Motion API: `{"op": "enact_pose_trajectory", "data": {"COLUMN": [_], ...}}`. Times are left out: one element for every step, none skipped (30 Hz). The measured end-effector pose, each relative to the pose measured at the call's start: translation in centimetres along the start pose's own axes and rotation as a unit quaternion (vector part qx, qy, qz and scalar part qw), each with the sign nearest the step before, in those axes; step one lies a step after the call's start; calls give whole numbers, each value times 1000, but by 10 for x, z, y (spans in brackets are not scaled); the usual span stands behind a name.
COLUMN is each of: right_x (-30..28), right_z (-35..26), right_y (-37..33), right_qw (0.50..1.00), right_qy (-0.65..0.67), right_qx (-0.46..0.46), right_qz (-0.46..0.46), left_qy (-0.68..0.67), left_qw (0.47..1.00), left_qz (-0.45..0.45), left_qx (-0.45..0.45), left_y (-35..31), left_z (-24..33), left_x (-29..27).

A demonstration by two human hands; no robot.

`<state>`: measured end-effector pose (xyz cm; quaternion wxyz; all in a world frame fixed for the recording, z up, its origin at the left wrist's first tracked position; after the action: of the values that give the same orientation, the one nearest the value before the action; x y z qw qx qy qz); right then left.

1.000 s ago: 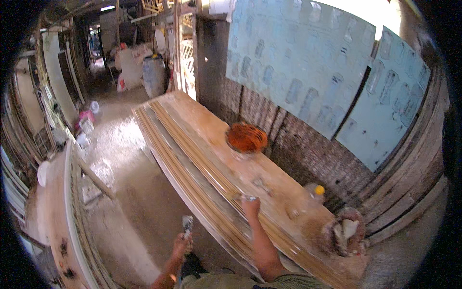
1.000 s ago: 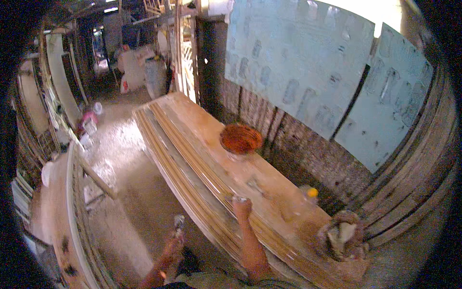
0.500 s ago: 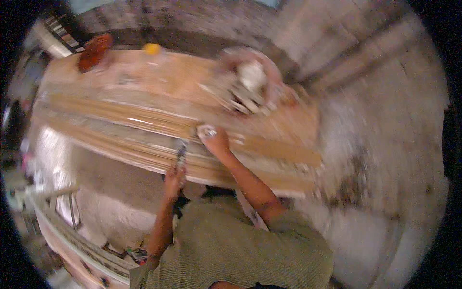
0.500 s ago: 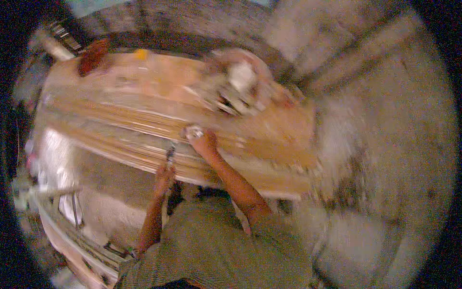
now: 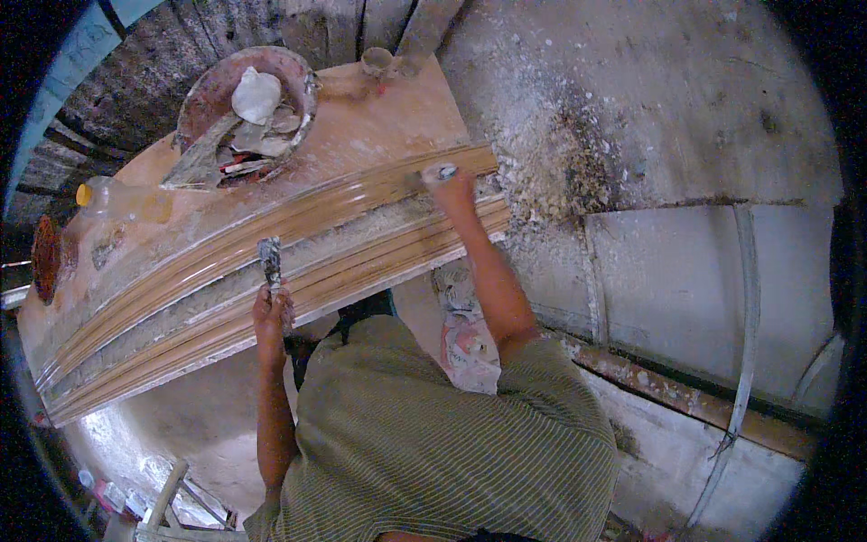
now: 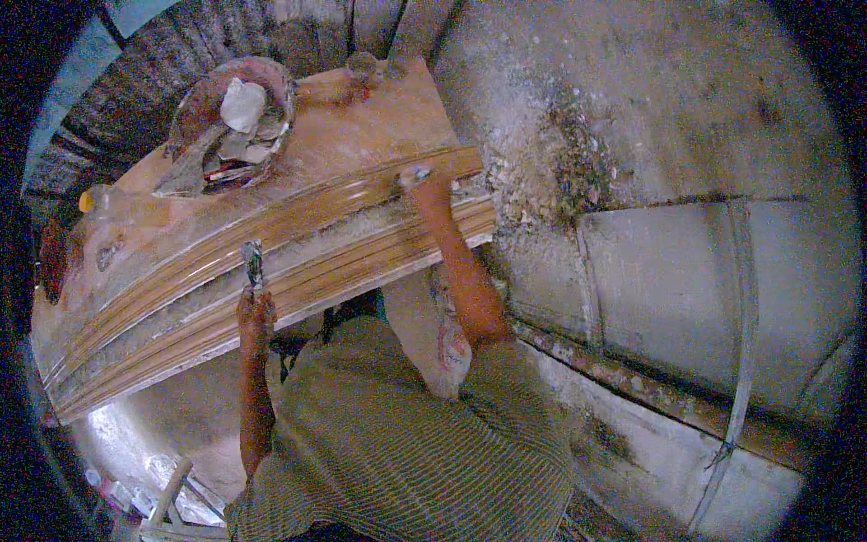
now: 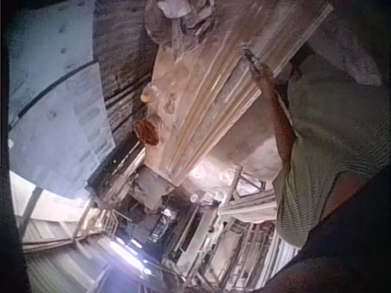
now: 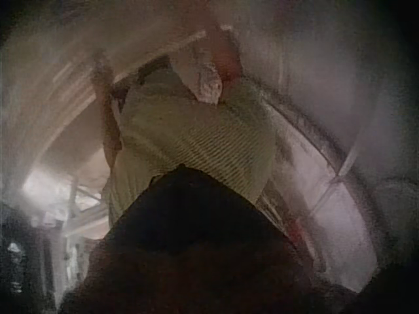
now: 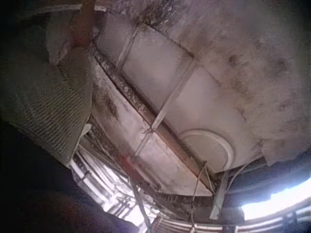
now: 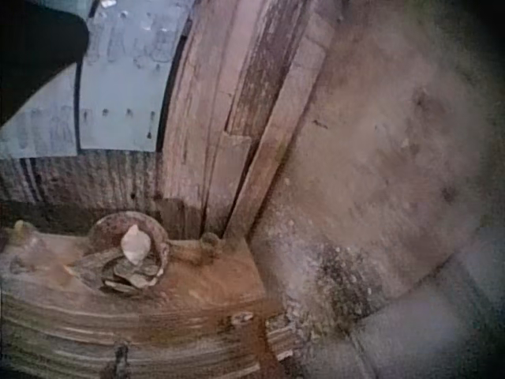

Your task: The person applies a white paste to the grooves of a long wooden molding using a putty knife. They repeatedly scoop paste from a bowl and spread it along the length of the molding, then smooth the surface with their hand.

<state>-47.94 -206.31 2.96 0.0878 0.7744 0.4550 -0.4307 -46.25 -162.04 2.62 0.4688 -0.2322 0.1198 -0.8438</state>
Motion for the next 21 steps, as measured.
{"op": "enact_pose_trajectory", "data": {"right_x": [-12,-20,-31,-43,-52,-62,-68,-68,-69,-111,-175,-216,-166,-111,-85,-65,-53,-42,-32,-25,-2], "right_z": [30,60,66,70,85,115,146,174,200,261,296,307,313,299,273,246,222,201,183,166,113], "right_y": [10,19,24,29,43,55,68,79,90,108,117,126,110,97,84,75,62,46,29,16,2], "right_qw": [999,995,989,980,984,985,985,967,934,902,851,712,888,904,902,903,903,903,905,913,925], "right_qy": [-5,-11,-10,-7,-37,-68,-110,-214,-317,-380,-447,-613,-390,-376,-389,-394,-396,-393,-381,-355,-328], "right_qx": [27,53,73,89,74,66,43,17,-5,89,178,142,171,147,107,61,16,-27,-63,-94,-96], "right_qz": [41,79,128,177,160,147,127,140,165,188,211,311,173,142,154,159,166,173,178,178,167], "left_qy": [-8,-15,-24,-21,-16,-9,2,12,20,3,-27,-82,-44,-25,-30,-37,-50,3,4,4,-50], "left_qw": [1000,1000,1000,1000,1000,999,1000,1000,999,999,999,995,997,996,994,988,980,985,987,988,987], "left_qz": [-6,-9,-1,-14,-22,-38,-27,-12,6,-8,-19,-5,29,65,95,138,175,170,160,152,150], "left_qx": [-6,-12,-15,-9,2,9,-3,-15,-24,-36,-38,-56,-51,-49,-39,-55,-73,-34,-10,14,35], "left_y": [1,1,-1,-1,-3,-1,-5,-12,-19,-16,-13,-11,-21,-28,-35,-41,-46,-53,-55,-56,-56], "left_z": [2,6,6,-1,-11,-14,-7,8,17,9,-9,-36,-26,-18,-13,-15,-19,-14,-11,-10,-18], "left_x": [3,7,7,2,-6,-12,-9,-2,1,-6,-19,-41,-44,-40,-39,-43,-47,-50,-54,-59,-64]}}
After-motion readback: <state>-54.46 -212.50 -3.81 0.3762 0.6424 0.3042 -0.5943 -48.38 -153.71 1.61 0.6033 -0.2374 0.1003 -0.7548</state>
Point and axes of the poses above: each hand's wrist, its own y-axis towards the middle knuckle, its own x-axis out of the palm, z = x × y, the point moved 2 cm from there along y, towards the middle knuckle, and after that the axes turned 14 degrees about -z, right-handed, at the moved point
